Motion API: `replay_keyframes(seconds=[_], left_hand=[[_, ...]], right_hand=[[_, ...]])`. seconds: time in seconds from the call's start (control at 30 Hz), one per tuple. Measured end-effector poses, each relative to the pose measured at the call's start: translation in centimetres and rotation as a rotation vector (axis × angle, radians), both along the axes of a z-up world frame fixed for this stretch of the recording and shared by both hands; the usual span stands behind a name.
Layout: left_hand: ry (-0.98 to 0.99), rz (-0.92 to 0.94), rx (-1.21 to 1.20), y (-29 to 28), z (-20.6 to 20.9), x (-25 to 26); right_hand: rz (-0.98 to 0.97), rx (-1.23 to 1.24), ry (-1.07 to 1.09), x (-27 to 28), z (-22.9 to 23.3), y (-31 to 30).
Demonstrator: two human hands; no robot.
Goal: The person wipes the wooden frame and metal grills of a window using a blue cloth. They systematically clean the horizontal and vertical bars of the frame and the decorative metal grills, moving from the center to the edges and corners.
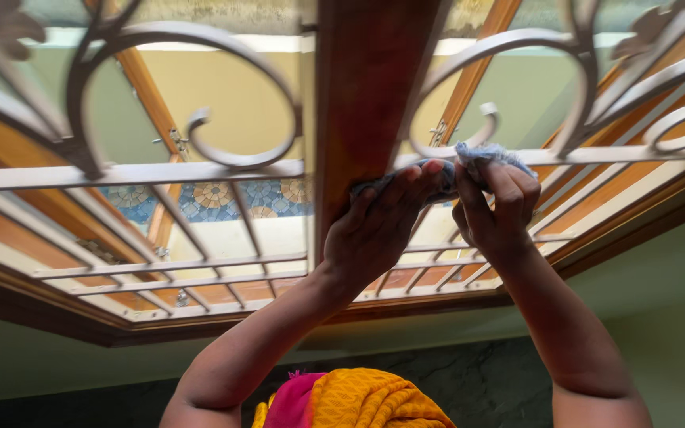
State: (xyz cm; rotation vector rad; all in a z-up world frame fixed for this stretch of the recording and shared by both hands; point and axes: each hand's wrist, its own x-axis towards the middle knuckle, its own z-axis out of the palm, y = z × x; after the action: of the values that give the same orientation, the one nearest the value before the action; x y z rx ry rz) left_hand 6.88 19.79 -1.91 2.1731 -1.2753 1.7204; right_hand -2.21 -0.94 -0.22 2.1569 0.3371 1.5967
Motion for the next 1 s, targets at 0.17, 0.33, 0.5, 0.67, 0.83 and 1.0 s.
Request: replay_keyframes(seconds=[0.17, 0.33, 0.5, 0.67, 0.83, 1.0], left_hand=[[0.02, -0.105, 0.014, -8.2, 0.3, -3.2], [0.04, -0.161, 0.091, -17.7, 0.0, -7.1], [0.092, -0.206, 0.1, -25.3, 1.3, -11.4], [0.25, -0.483, -0.157, -31.7, 3.0, -15.0], [0.364, -0.386, -0.029, -36.1, 0.0, -16.8], [0.392, -0.503, -0.084, -38.2, -8.3, -17.2]], right_hand=[[-0.028, 0.035, -0.006, -4.3, -0.1, -8.3], [-0.092, 0.071, -0.001, -9.2, -0.3, -17.2], [-0.134, 0.146, -0.031, -14.6, 1.6, -21.3], [-0.117, 0.453, 0.094, -19.2, 4.0, -26.0], [-0.378, 0.147, 0.236, -18.1, 1.6, -34.2], [-0.275, 0.27, 0.282, -19.0, -6.9, -35.8]])
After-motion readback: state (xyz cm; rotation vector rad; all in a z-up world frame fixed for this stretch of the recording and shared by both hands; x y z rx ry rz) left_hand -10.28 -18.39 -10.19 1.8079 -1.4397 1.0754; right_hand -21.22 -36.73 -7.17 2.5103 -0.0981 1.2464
